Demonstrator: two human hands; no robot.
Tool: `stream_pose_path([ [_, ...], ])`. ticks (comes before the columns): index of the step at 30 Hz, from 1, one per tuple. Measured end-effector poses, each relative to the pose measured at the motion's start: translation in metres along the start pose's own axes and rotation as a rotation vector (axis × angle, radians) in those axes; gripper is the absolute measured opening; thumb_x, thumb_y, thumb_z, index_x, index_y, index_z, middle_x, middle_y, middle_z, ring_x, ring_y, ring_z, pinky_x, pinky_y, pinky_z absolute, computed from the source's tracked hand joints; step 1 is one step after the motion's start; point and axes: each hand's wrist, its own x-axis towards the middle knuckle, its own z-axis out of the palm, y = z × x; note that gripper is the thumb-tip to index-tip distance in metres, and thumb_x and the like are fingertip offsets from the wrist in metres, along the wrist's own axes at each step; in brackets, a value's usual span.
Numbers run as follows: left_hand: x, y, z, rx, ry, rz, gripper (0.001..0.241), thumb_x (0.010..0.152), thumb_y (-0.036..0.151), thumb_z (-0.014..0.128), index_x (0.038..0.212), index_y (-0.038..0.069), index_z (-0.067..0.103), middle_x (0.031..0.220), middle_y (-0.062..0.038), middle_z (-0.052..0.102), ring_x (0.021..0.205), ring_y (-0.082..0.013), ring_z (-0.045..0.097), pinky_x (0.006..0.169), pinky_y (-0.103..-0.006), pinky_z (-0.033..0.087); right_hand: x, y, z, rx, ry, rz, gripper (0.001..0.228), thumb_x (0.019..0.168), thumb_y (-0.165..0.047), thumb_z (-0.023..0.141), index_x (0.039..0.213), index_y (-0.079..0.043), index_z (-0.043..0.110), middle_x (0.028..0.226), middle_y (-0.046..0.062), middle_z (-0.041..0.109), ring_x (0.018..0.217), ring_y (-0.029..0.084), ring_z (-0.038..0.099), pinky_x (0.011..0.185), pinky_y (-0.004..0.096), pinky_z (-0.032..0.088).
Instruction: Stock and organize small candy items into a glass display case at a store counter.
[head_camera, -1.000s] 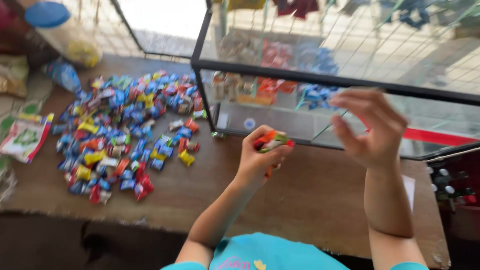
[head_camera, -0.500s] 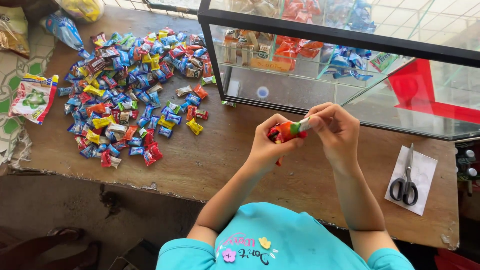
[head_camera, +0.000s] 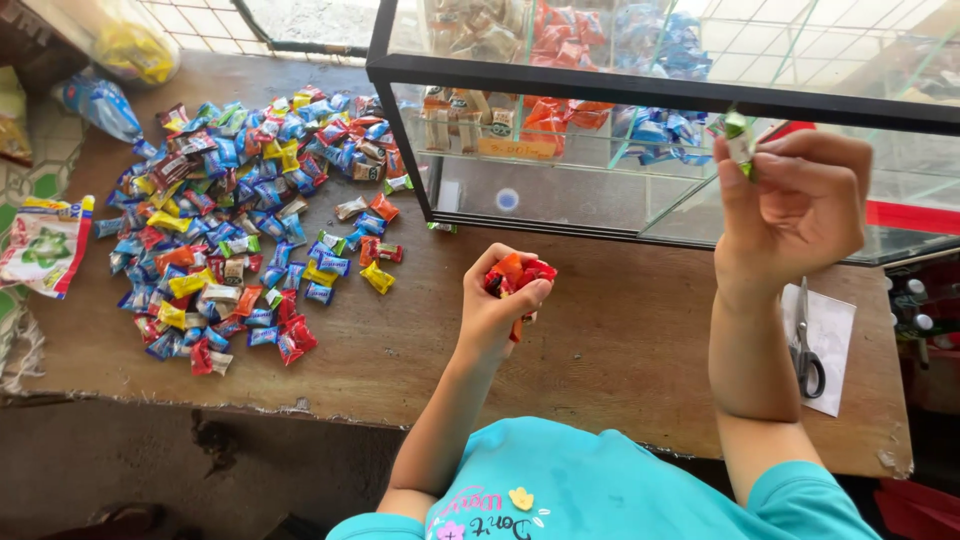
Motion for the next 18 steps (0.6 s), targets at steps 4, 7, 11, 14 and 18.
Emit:
stream_pose_path([
  [4,-0.003,0.007,-0.003,-0.049,0.015,-0.035,0.026,0.084,-0.001,0.079,0.102,0.003,0.061,0.092,-0.007,0.067,0.067,-0.0069,0.058,0.053,-0.0228,0.046,0.031,0.036,-0.05,-0.258,0.21,-0.397,0.023,0.097,0.014,0.085,0.1,0.01,0.063,0.108,0.018,0.062,0.087,0.02,0.062,0.073,0.03,0.059],
  [7,-0.005,0.01,-0.006,-0.079,0.036,-0.061,0.029,0.084,-0.001,0.079,0.106,0.004,0.061,0.091,-0.007,0.066,0.065,-0.0089,0.058,0.05,-0.0241,0.045,0.092,0.058,-0.1,-0.485,0.336,-0.558,0.016,0.101,0.016,0.081,0.103,0.013,0.066,0.1,0.023,0.071,0.088,0.027,0.069,0.078,0.04,0.061],
  [11,0.001,0.008,-0.007,-0.116,0.003,-0.085,0.031,0.083,-0.001,0.076,0.108,0.005,0.06,0.094,-0.012,0.068,0.063,-0.0123,0.06,0.049,-0.0265,0.046,0.147,0.061,-0.151,-0.678,0.34,-0.691,0.012,0.105,0.01,0.075,0.113,0.014,0.068,0.107,0.024,0.078,0.095,0.032,0.076,0.085,0.044,0.063],
  [14,0.002,0.001,-0.003,-0.124,-0.019,-0.087,0.03,0.083,-0.003,0.076,0.108,0.003,0.06,0.095,-0.014,0.068,0.06,-0.0112,0.057,0.046,-0.0252,0.043,0.165,0.03,-0.155,-0.702,0.251,-0.621,0.012,0.103,0.008,0.074,0.113,0.012,0.067,0.107,0.02,0.075,0.095,0.028,0.075,0.083,0.039,0.062],
  [18,0.008,-0.004,0.001,-0.142,-0.046,-0.084,0.029,0.083,-0.003,0.075,0.107,0.003,0.059,0.095,-0.016,0.068,0.06,-0.0123,0.058,0.047,-0.0261,0.045,0.181,0.007,-0.122,-0.675,0.153,-0.549,0.013,0.102,0.007,0.072,0.112,0.011,0.066,0.107,0.016,0.072,0.095,0.024,0.073,0.08,0.033,0.06],
])
